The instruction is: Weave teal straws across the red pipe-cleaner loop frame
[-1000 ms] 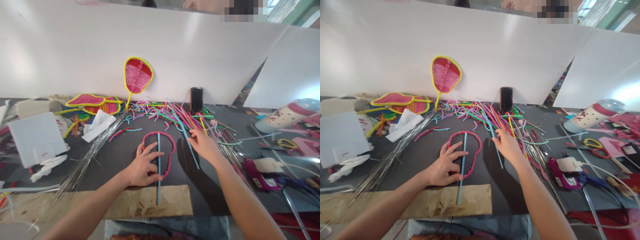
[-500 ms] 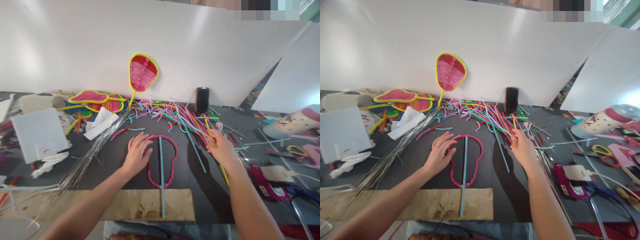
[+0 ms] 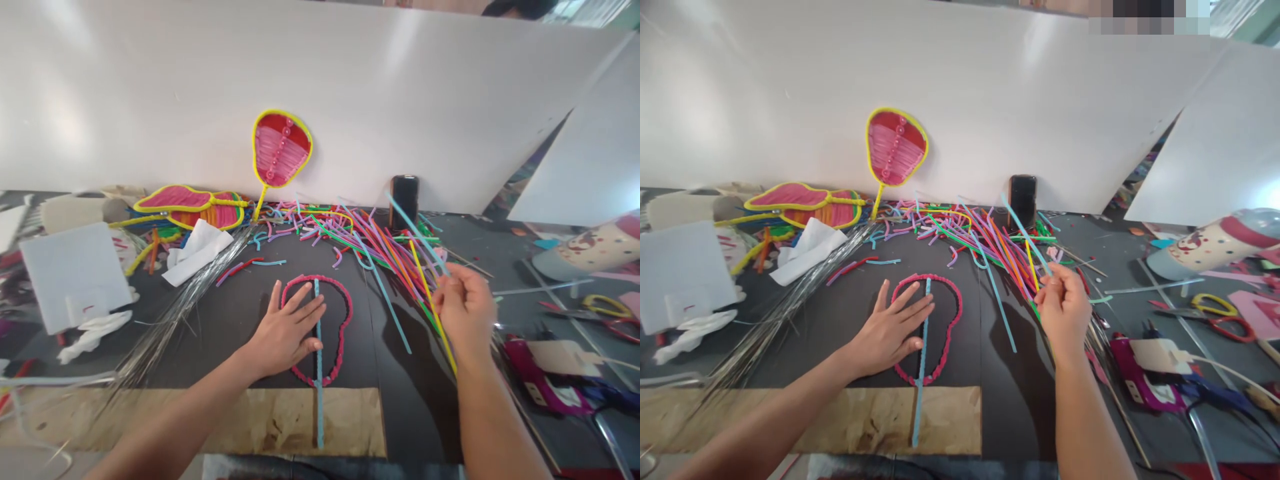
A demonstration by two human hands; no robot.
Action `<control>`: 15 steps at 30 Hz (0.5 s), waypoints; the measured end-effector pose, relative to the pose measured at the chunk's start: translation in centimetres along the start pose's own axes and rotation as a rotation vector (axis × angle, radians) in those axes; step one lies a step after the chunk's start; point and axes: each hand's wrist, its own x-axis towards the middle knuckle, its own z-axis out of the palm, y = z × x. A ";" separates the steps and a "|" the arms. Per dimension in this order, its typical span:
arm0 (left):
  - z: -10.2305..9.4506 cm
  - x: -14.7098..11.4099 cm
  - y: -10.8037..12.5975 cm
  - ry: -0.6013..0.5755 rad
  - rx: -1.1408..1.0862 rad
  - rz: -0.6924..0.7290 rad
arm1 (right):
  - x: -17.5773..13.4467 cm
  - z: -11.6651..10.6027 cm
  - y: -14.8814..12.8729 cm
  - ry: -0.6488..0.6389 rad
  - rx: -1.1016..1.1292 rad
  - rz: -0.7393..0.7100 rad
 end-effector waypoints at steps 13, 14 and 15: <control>0.3 0.1 -0.5 -0.072 0.041 0.063 | 0.7 1.2 2.4 -0.203 -0.437 -0.383; 0.3 0.1 -0.6 -0.073 0.042 0.063 | 0.7 1.5 2.6 -0.200 -0.487 -0.438; 0.4 0.1 -0.6 -0.073 0.045 0.063 | 0.6 1.8 2.8 -0.186 -0.537 -0.482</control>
